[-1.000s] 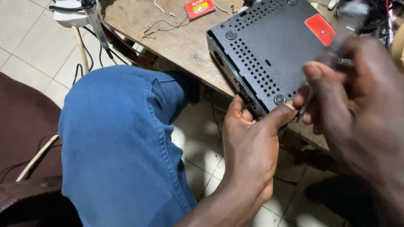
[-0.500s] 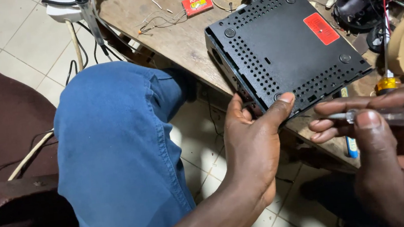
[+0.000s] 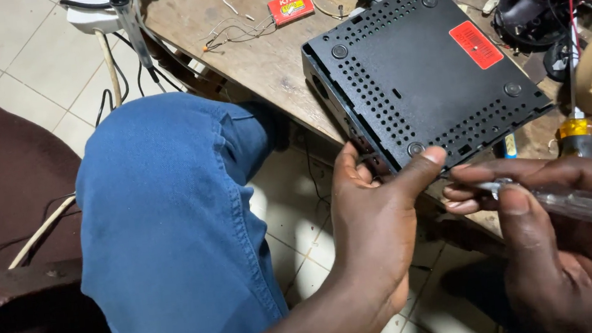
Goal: Cleaning a circuit board and its plastic housing using a toothbrush and a screwdriver at a repair workbench.
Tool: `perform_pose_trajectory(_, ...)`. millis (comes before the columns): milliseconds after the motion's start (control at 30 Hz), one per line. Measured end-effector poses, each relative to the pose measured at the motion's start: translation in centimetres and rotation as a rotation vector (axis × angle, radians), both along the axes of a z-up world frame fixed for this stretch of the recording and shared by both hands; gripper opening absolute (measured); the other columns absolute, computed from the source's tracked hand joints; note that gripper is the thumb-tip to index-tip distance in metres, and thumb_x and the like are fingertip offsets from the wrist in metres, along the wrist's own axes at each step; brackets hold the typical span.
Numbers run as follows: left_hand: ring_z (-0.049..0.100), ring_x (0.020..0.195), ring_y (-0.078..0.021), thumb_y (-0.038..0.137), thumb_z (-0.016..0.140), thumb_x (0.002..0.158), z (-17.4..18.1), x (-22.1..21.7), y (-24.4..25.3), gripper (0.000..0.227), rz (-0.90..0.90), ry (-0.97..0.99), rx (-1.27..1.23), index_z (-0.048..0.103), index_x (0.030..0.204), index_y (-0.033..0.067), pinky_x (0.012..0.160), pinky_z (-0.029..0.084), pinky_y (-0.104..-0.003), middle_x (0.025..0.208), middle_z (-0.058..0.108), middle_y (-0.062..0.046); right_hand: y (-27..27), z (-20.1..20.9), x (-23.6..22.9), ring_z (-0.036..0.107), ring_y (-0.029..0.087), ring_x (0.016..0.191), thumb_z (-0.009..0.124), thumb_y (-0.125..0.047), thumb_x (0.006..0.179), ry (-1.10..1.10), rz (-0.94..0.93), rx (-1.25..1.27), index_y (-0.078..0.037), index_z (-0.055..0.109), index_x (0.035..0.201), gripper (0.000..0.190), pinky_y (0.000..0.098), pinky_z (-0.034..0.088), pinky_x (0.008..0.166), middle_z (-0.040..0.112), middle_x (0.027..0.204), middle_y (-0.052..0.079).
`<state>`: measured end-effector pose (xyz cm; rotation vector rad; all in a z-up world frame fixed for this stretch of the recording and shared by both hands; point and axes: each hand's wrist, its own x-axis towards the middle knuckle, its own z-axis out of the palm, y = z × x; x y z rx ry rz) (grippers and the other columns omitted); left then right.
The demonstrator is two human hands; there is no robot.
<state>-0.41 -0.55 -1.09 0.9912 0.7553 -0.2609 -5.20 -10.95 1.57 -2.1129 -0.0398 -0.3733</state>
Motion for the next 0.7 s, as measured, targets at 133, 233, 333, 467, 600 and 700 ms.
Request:
perform_pose_trajectory(133, 0.064, 0.124, -0.0127, 0.021, 0.08, 0.067, -1.0, -0.4, -0.8, 0.106, 0.052, -0.055, -0.015, 0.028, 0.159, 0.0117, 0.105, 0.049, -0.025, 0.138, 0.065, -0.008, -0.1, 0.8, 1.6, 0.075, 0.018, 0.073, 0.052, 0.001, 0.103, 0.027, 0.084, -0.15, 0.007, 0.071, 0.101, 0.02, 0.0262, 0.057, 0.071, 0.077, 0.096, 0.015)
perform_pose_trajectory(233, 0.063, 0.124, -0.0162, 0.019, 0.079, 0.069, -2.2, -0.2, -1.1, 0.102, 0.086, -0.113, -0.039, 0.03, 0.158, 0.0103, 0.101, 0.052, -0.029, 0.143, 0.059, -0.014, -1.2, 1.1, 3.0, 0.071, 0.016, 0.062, 0.055, -0.019, 0.1, 0.068, 0.109, -0.401, -0.008, 0.08, 0.095, 0.028, 0.0302, 0.051, 0.059, 0.075, 0.078, 0.005)
perform_pose_trajectory(333, 0.037, 0.154, -0.0222, 0.024, 0.081, 0.073, -2.8, -0.5, -0.8, 0.112, 0.048, -0.089, -0.026, 0.016, 0.163, 0.0139, 0.118, 0.035, -0.036, 0.166, 0.032, -0.018, -1.8, 0.0, 3.3, 0.067, 0.031, 0.076, 0.059, -0.033, 0.103, 0.174, 0.019, -0.609, -0.024, 0.077, 0.101, 0.02, 0.0545, 0.048, 0.066, 0.067, 0.107, 0.002)
perform_pose_trajectory(467, 0.048, 0.149, -0.0242, 0.028, 0.081, 0.068, -1.9, -0.3, -0.2, 0.113, 0.012, -0.041, 0.003, 0.021, 0.163, 0.0165, 0.114, 0.042, -0.038, 0.166, 0.03, -0.019, -1.2, 1.0, 4.6, 0.074, 0.027, 0.063, 0.059, -0.038, 0.103, 0.26, 0.033, -0.568, -0.019, 0.06, 0.117, 0.024, 0.0475, 0.05, 0.067, 0.077, 0.074, -0.01)
perform_pose_trajectory(600, 0.043, 0.147, -0.0249, 0.035, 0.082, 0.063, -1.2, -0.2, -0.1, 0.119, -0.033, 0.001, 0.044, 0.021, 0.163, 0.0174, 0.111, 0.045, -0.04, 0.165, 0.032, -0.018, -1.0, 2.5, 5.7, 0.069, 0.04, 0.073, 0.056, -0.036, 0.099, 0.464, 0.103, -0.637, -0.02, 0.063, 0.097, 0.018, 0.0532, 0.048, 0.067, 0.072, 0.077, 0.007)
perform_pose_trajectory(700, 0.028, 0.158, -0.0288, 0.031, 0.079, 0.07, -1.5, -0.2, -0.1, 0.115, -0.042, -0.006, 0.037, 0.016, 0.165, 0.0172, 0.119, 0.038, -0.045, 0.168, 0.02, -0.023, -1.3, 2.6, 5.9, 0.065, 0.04, 0.067, 0.054, -0.034, 0.101, 0.418, 0.172, -0.572, -0.015, 0.055, 0.11, 0.021, 0.0531, 0.043, 0.062, 0.067, 0.079, 0.011)
